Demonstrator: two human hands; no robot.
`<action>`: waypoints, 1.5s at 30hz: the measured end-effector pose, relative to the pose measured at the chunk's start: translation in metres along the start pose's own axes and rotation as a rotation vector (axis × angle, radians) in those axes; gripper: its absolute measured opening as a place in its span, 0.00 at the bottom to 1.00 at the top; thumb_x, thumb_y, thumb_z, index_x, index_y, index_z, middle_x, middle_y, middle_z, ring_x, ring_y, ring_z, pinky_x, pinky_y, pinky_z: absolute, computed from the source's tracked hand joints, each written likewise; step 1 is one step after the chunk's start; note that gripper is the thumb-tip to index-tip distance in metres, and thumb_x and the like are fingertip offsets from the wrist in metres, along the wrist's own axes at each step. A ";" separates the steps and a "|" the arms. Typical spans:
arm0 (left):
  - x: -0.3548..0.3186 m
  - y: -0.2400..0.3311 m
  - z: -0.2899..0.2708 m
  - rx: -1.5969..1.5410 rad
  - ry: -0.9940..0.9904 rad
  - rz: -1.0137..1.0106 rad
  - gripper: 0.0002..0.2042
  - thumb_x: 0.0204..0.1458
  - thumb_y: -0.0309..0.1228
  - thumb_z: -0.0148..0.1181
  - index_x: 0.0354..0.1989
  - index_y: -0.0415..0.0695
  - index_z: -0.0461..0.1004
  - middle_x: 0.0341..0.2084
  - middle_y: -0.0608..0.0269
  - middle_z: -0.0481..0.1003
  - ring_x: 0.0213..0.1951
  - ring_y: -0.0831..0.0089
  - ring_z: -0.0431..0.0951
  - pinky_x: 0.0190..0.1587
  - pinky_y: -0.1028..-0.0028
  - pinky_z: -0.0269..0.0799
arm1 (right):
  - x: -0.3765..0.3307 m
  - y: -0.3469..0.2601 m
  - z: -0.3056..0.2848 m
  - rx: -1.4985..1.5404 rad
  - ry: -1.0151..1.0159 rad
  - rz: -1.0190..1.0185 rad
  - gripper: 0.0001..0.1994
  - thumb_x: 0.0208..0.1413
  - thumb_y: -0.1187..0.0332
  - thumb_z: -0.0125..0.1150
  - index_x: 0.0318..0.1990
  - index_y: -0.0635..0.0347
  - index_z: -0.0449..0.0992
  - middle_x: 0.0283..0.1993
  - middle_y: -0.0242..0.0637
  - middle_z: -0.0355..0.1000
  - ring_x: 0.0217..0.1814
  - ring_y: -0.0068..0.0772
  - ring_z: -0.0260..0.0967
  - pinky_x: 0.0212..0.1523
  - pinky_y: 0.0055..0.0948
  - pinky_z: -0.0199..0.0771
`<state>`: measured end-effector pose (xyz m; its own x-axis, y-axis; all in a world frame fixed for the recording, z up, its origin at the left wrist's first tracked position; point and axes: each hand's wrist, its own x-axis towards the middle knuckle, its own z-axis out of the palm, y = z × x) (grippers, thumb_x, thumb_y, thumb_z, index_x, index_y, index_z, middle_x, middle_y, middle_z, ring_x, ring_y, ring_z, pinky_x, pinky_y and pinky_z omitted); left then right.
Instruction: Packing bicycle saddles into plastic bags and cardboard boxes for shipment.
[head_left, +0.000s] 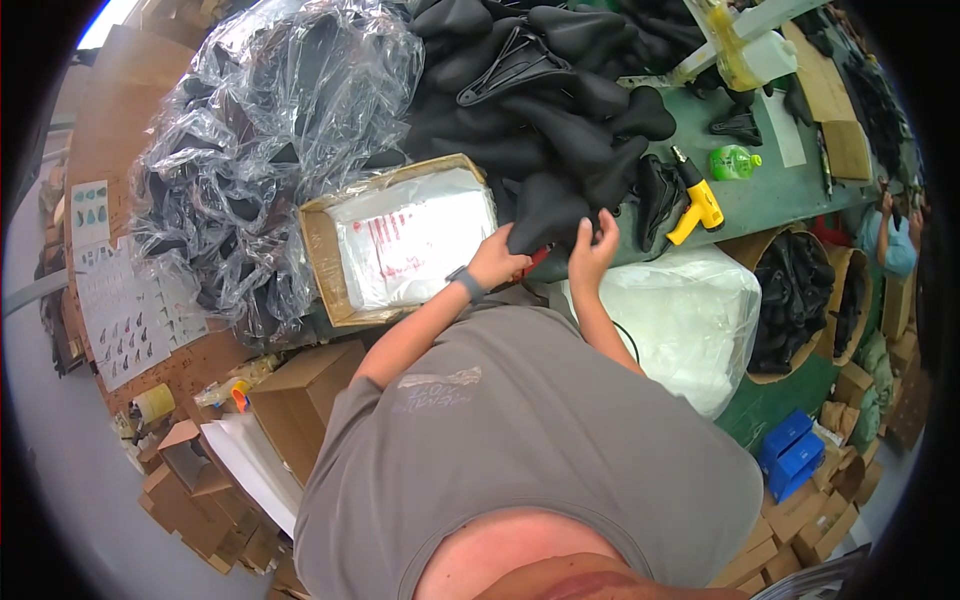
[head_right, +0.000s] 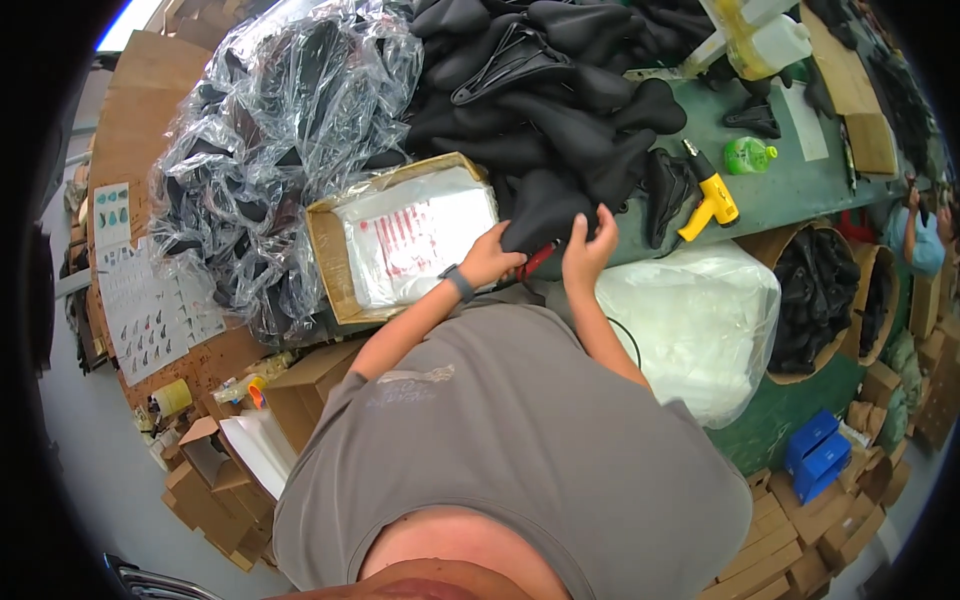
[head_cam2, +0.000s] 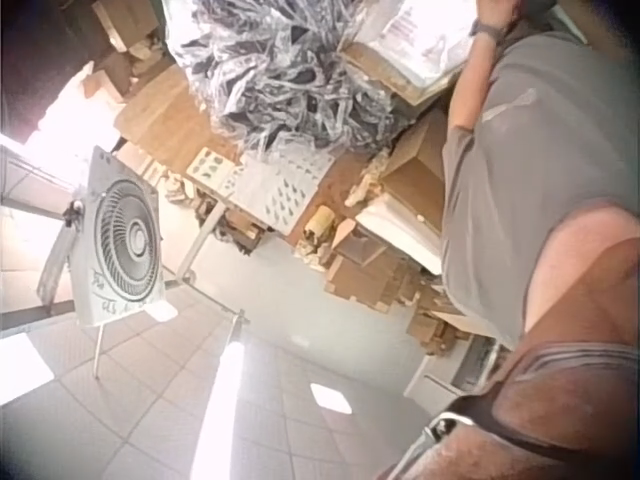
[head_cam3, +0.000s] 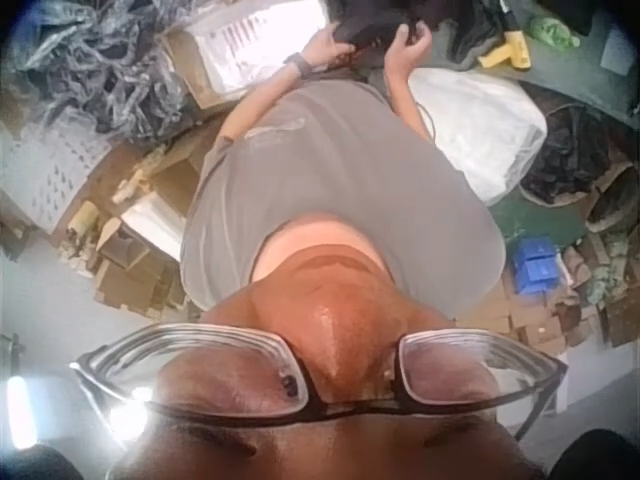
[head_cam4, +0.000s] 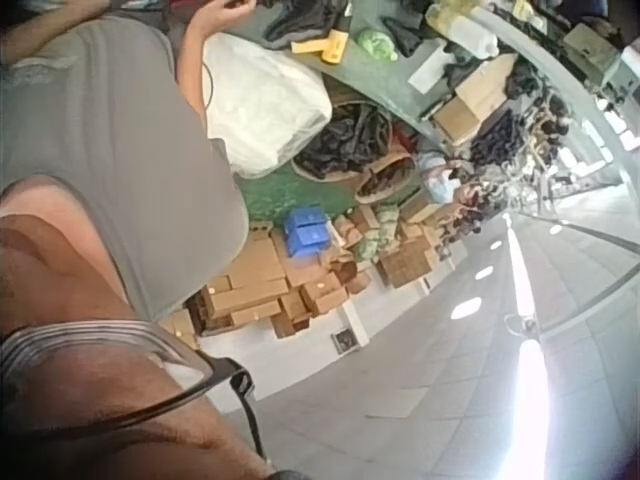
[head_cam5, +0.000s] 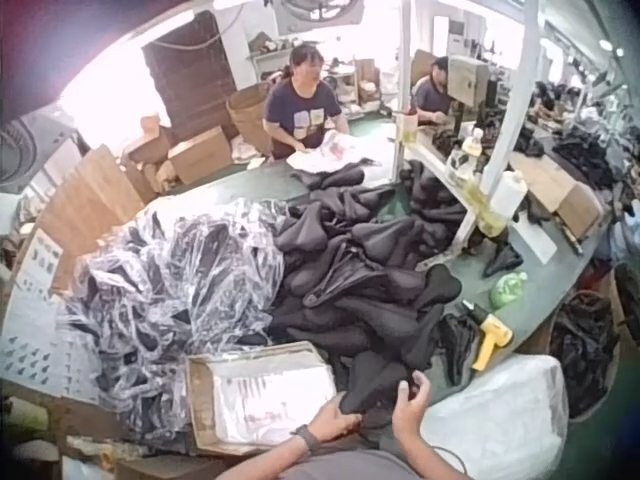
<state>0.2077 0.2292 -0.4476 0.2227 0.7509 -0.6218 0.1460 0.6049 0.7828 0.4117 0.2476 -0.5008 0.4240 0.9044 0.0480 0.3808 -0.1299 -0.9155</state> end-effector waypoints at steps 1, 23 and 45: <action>-0.011 -0.005 -0.005 -0.251 -0.015 0.014 0.34 0.57 0.24 0.65 0.72 0.32 0.59 0.33 0.59 0.78 0.30 0.80 0.78 0.28 0.76 0.74 | -0.009 -0.008 -0.013 0.236 -0.071 0.155 0.22 0.70 0.63 0.63 0.65 0.64 0.69 0.61 0.41 0.73 0.63 0.33 0.71 0.64 0.32 0.68; -0.140 0.171 -0.030 1.206 0.592 1.160 0.30 0.58 0.49 0.63 0.65 0.46 0.75 0.71 0.57 0.68 0.75 0.62 0.63 0.79 0.52 0.47 | -0.037 -0.208 -0.031 1.099 -1.117 0.906 0.40 0.72 0.30 0.32 0.73 0.54 0.62 0.55 0.49 0.76 0.44 0.38 0.81 0.32 0.36 0.83; -0.131 0.103 -0.145 0.267 0.652 0.807 0.13 0.61 0.42 0.63 0.38 0.45 0.87 0.33 0.59 0.85 0.38 0.53 0.85 0.40 0.59 0.78 | -0.112 -0.231 -0.037 0.769 -1.305 0.875 0.51 0.62 0.19 0.22 0.66 0.55 0.69 0.21 0.44 0.63 0.10 0.30 0.56 0.09 0.27 0.59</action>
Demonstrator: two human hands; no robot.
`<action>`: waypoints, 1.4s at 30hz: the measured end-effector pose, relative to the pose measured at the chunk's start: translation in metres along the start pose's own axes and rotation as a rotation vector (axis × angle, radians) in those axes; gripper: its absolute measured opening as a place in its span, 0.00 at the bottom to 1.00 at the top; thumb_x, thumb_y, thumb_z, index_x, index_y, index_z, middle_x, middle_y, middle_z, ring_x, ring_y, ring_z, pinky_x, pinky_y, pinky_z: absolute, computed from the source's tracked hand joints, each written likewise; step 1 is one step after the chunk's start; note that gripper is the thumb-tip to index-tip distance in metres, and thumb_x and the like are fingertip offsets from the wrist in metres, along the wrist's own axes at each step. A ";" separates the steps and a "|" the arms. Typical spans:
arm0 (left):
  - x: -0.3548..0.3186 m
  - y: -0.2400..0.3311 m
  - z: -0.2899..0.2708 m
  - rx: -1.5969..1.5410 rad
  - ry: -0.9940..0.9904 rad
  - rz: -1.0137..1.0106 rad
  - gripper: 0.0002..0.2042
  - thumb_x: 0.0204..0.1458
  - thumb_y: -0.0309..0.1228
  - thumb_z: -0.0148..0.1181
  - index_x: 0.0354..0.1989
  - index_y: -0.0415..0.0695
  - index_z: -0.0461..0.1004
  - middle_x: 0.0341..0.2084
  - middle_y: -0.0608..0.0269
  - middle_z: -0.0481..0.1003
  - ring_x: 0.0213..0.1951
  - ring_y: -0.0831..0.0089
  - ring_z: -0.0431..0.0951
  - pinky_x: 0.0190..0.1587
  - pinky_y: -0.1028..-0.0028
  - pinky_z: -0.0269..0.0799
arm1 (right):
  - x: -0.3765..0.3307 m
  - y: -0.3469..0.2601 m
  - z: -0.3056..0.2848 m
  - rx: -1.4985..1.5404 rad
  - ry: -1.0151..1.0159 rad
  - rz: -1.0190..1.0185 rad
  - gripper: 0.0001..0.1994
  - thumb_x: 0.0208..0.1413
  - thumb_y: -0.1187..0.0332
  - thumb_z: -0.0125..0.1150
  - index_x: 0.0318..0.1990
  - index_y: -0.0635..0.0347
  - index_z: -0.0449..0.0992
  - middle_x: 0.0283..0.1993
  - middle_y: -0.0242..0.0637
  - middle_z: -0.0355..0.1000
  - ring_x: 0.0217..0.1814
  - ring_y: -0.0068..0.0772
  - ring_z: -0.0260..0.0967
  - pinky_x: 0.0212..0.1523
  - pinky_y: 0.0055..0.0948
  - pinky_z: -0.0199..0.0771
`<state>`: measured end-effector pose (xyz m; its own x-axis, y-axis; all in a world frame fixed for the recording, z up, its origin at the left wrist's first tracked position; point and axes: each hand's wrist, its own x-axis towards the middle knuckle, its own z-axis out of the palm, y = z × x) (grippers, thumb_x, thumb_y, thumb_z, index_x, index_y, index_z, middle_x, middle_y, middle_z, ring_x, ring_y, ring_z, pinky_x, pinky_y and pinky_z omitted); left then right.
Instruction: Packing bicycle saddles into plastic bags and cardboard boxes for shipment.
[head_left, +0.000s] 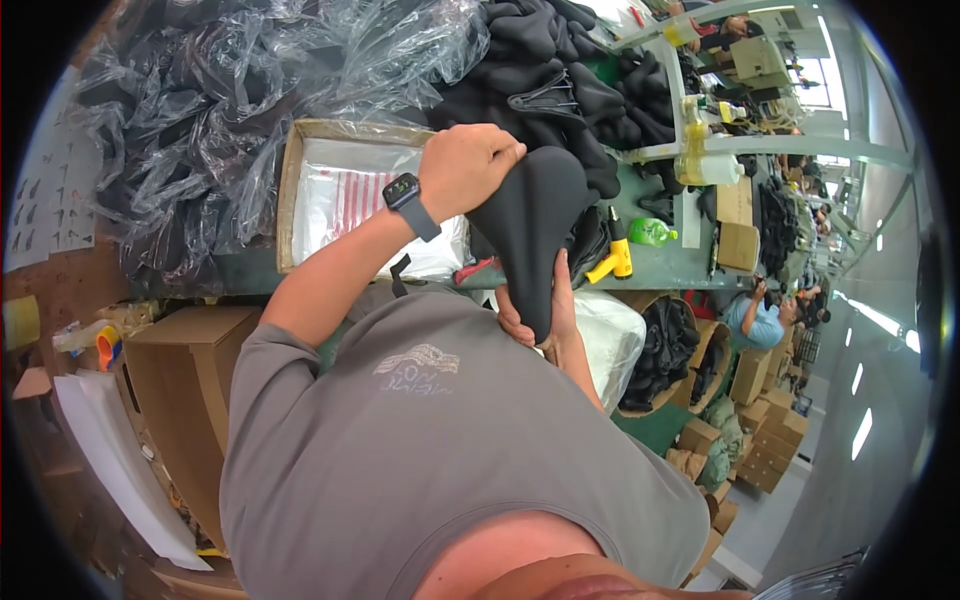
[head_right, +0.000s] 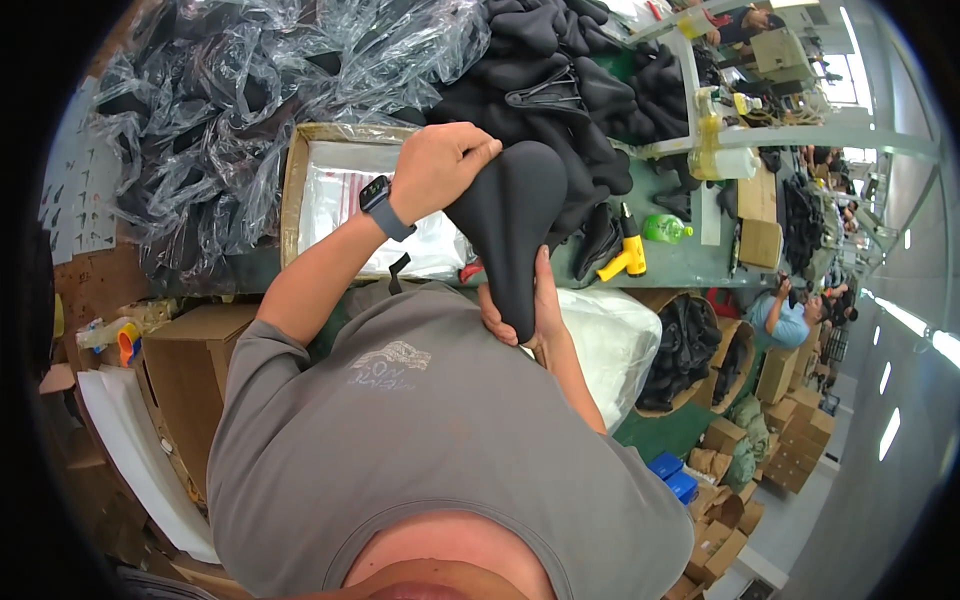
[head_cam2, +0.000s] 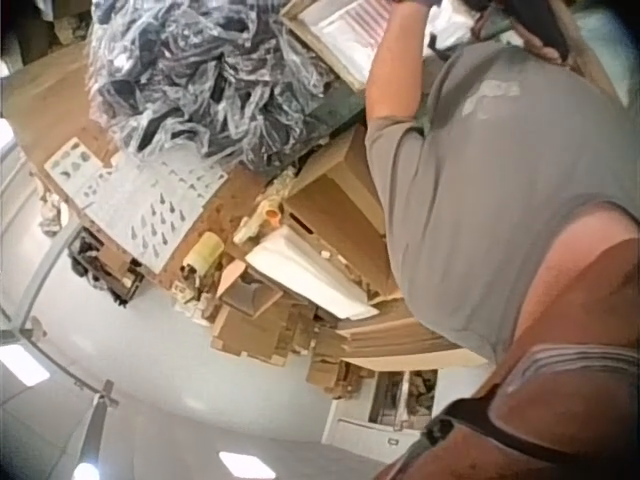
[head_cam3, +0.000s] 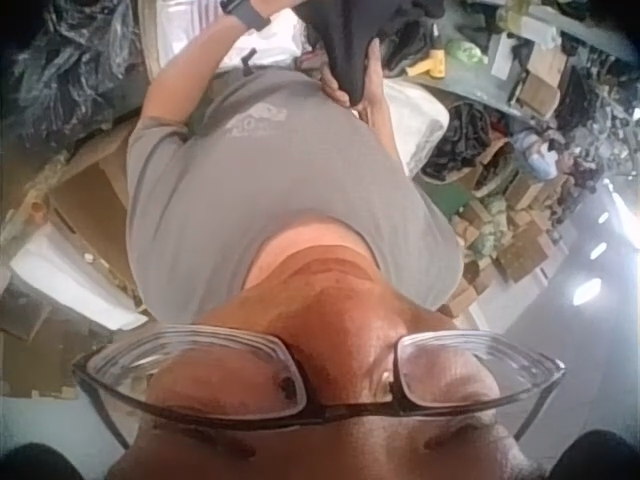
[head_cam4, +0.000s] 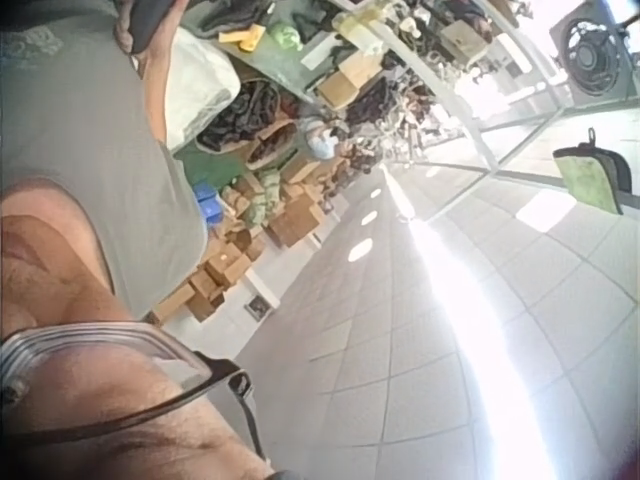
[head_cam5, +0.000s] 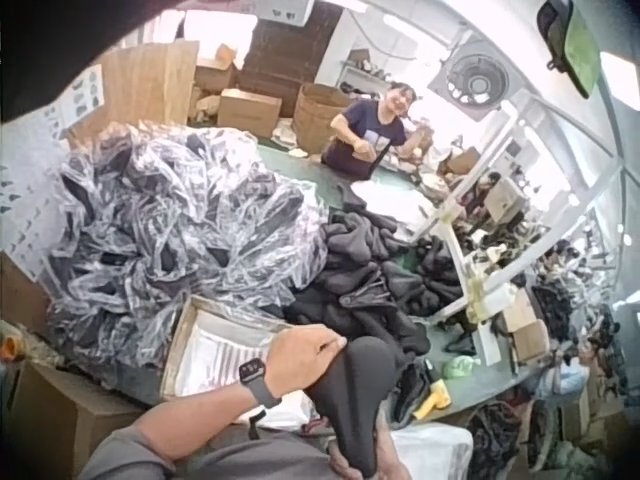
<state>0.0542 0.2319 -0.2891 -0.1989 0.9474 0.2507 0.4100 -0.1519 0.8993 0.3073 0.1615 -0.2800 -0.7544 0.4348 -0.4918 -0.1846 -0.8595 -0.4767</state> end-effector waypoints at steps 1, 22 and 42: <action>0.002 -0.007 0.003 -0.057 -0.009 -0.057 0.13 0.62 0.41 0.62 0.37 0.45 0.87 0.32 0.59 0.85 0.37 0.53 0.85 0.39 0.60 0.78 | 0.000 0.004 0.001 0.028 0.016 0.014 0.51 0.62 0.18 0.22 0.66 0.55 0.70 0.21 0.44 0.63 0.10 0.30 0.56 0.08 0.27 0.59; -0.102 -0.233 0.136 0.446 -0.211 -0.316 0.16 0.61 0.46 0.65 0.43 0.45 0.79 0.39 0.49 0.81 0.45 0.50 0.82 0.45 0.52 0.77 | -0.062 0.055 -0.022 -0.651 0.710 -0.703 0.38 0.59 0.52 0.76 0.67 0.66 0.64 0.40 0.45 0.75 0.28 0.32 0.75 0.28 0.28 0.75; -0.157 -0.269 0.194 0.592 0.019 -0.190 0.13 0.55 0.40 0.71 0.39 0.47 0.77 0.38 0.57 0.75 0.45 0.55 0.75 0.47 0.55 0.69 | -0.056 0.033 -0.176 -0.469 0.869 -0.109 0.17 0.65 0.63 0.68 0.51 0.64 0.71 0.32 0.44 0.79 0.25 0.28 0.73 0.25 0.30 0.77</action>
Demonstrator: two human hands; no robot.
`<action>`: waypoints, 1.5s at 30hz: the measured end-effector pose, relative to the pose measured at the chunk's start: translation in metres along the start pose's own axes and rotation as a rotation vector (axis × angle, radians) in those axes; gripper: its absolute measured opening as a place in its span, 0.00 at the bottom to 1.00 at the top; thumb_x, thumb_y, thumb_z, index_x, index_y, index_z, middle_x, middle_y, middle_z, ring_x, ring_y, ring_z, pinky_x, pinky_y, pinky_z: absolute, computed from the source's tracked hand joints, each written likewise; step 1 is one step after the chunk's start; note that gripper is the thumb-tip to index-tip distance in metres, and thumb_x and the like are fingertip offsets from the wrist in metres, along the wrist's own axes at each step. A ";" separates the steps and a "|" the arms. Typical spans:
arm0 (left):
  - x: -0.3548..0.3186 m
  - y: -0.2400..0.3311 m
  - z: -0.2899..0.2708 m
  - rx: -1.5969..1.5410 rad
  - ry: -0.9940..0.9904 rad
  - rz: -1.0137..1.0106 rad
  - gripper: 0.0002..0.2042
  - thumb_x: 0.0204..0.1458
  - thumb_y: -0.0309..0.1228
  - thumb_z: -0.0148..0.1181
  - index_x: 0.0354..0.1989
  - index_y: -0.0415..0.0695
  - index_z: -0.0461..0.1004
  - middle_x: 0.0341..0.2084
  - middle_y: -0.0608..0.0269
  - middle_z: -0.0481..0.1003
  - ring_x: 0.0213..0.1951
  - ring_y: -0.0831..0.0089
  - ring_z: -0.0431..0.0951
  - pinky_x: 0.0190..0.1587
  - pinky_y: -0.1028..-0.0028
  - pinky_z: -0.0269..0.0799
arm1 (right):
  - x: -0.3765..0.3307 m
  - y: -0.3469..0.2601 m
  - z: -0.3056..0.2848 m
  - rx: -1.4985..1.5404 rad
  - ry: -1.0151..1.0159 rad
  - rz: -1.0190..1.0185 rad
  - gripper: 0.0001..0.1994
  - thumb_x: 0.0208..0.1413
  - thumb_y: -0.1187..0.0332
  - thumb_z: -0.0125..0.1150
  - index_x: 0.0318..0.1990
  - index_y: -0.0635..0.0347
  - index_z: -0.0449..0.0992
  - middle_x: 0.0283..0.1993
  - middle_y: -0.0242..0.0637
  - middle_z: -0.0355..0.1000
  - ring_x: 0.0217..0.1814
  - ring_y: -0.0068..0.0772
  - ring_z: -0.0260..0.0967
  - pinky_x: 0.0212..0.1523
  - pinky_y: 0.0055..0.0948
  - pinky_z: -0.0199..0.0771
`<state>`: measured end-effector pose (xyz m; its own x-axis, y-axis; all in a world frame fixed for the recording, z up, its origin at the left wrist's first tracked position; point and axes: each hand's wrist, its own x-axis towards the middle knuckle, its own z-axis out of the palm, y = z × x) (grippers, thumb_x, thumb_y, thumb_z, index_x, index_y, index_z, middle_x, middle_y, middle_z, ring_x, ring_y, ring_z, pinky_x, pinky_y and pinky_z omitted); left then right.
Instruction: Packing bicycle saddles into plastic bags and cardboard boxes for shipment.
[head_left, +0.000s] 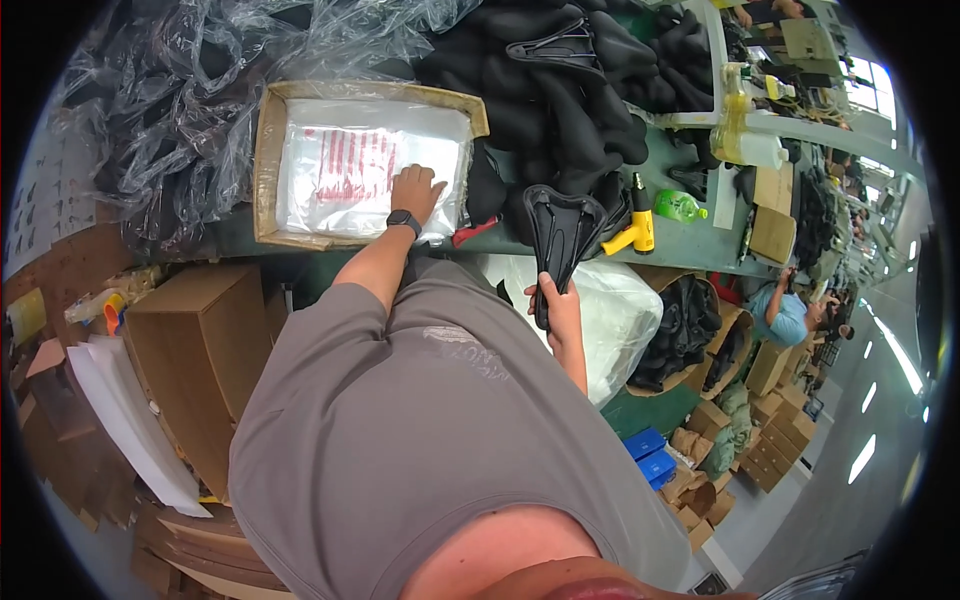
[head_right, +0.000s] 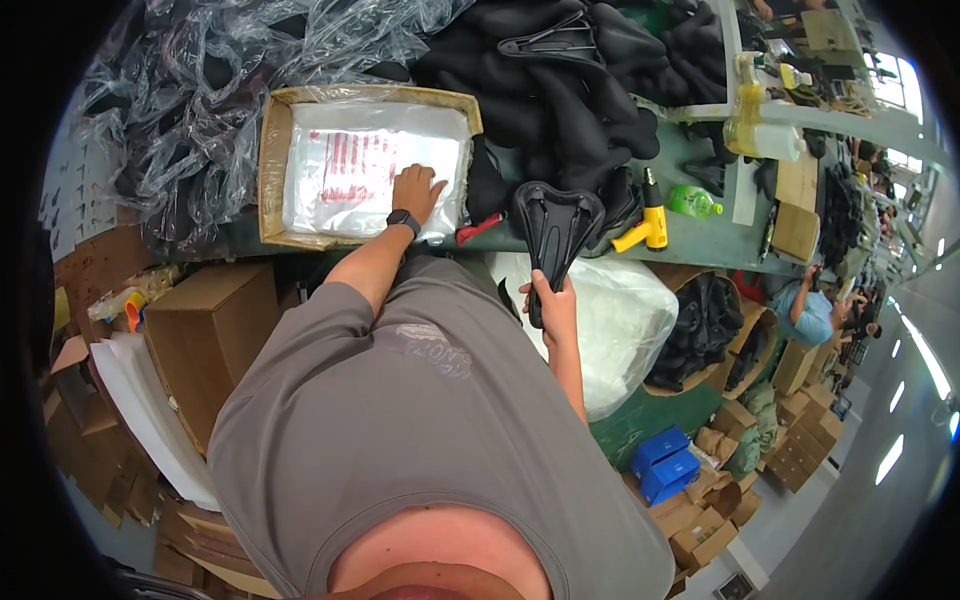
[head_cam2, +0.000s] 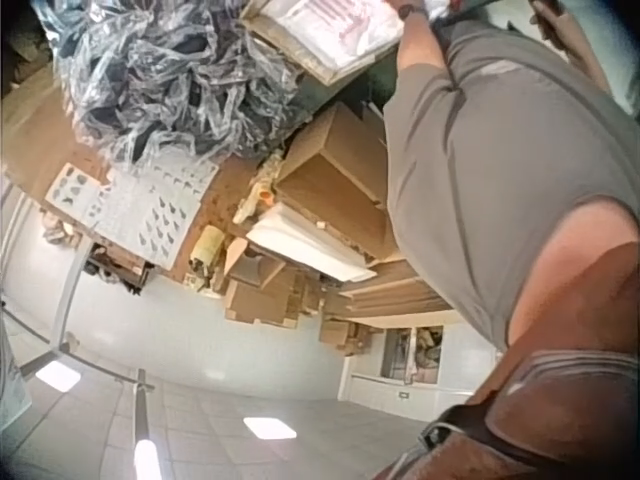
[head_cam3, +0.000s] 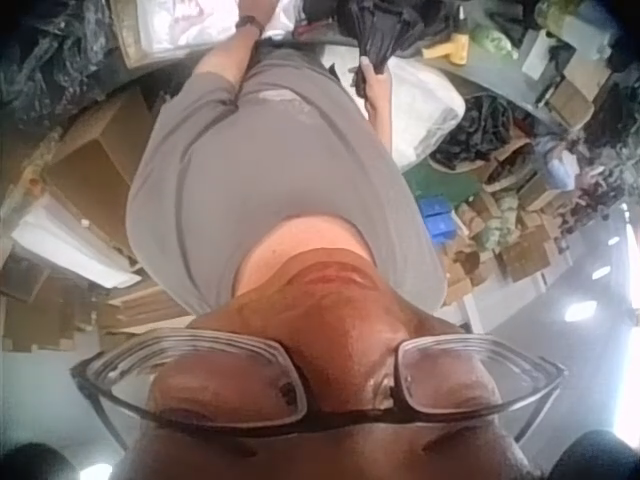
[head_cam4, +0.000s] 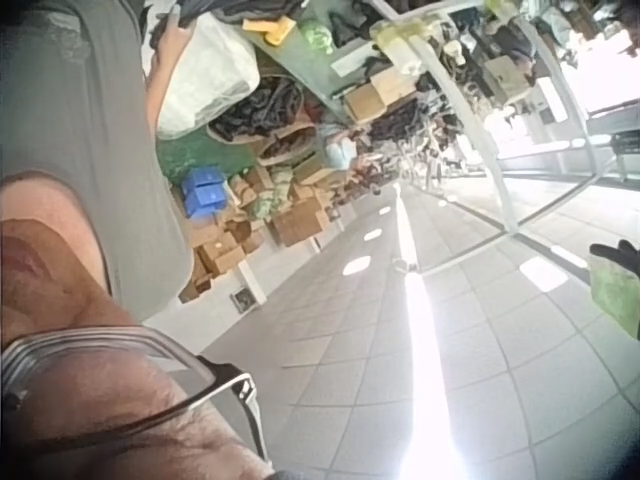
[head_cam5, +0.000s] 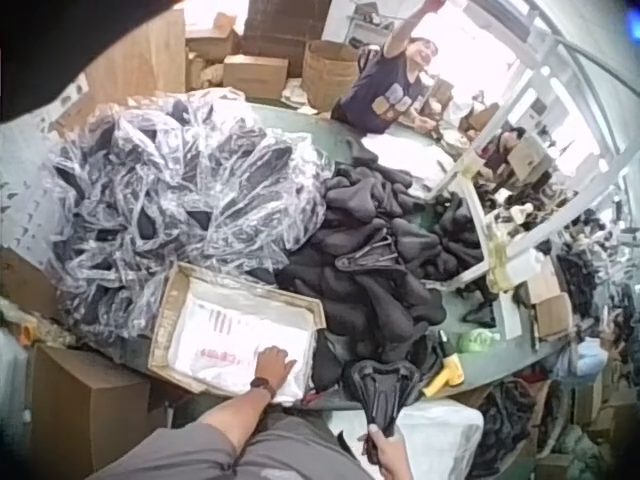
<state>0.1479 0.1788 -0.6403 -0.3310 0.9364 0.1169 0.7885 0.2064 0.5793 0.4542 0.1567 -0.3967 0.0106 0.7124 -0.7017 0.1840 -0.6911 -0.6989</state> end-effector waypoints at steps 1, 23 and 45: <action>0.003 0.007 -0.002 0.006 -0.002 -0.002 0.13 0.55 0.40 0.71 0.39 0.47 0.77 0.38 0.57 0.75 0.45 0.55 0.75 0.47 0.55 0.69 | 0.005 -0.005 -0.003 -0.031 0.000 -0.007 0.17 0.65 0.63 0.69 0.51 0.64 0.71 0.32 0.43 0.79 0.25 0.27 0.73 0.25 0.30 0.77; -0.003 -0.029 -0.023 -0.577 -0.121 -0.523 0.14 0.67 0.37 0.56 0.48 0.42 0.85 0.40 0.53 0.86 0.41 0.61 0.86 0.44 0.66 0.81 | 0.083 -0.034 0.029 -0.062 -0.284 -0.229 0.15 0.69 0.62 0.64 0.54 0.64 0.73 0.42 0.43 0.81 0.33 0.30 0.80 0.35 0.30 0.84; -0.075 -0.115 -0.397 -1.398 0.454 -0.700 0.04 0.63 0.25 0.65 0.43 0.38 0.81 0.30 0.71 0.79 0.32 0.85 0.76 0.36 0.79 0.72 | -0.038 -0.100 0.312 -0.663 -0.709 -0.603 0.31 0.42 0.77 0.78 0.58 0.66 0.76 0.45 0.38 0.81 0.43 0.26 0.77 0.48 0.29 0.76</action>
<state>-0.1236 -0.0280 -0.3960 -0.7192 0.5670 -0.4015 -0.5487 -0.1092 0.8288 0.1285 0.1612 -0.3432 -0.7742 0.5314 -0.3439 0.4556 0.0906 -0.8856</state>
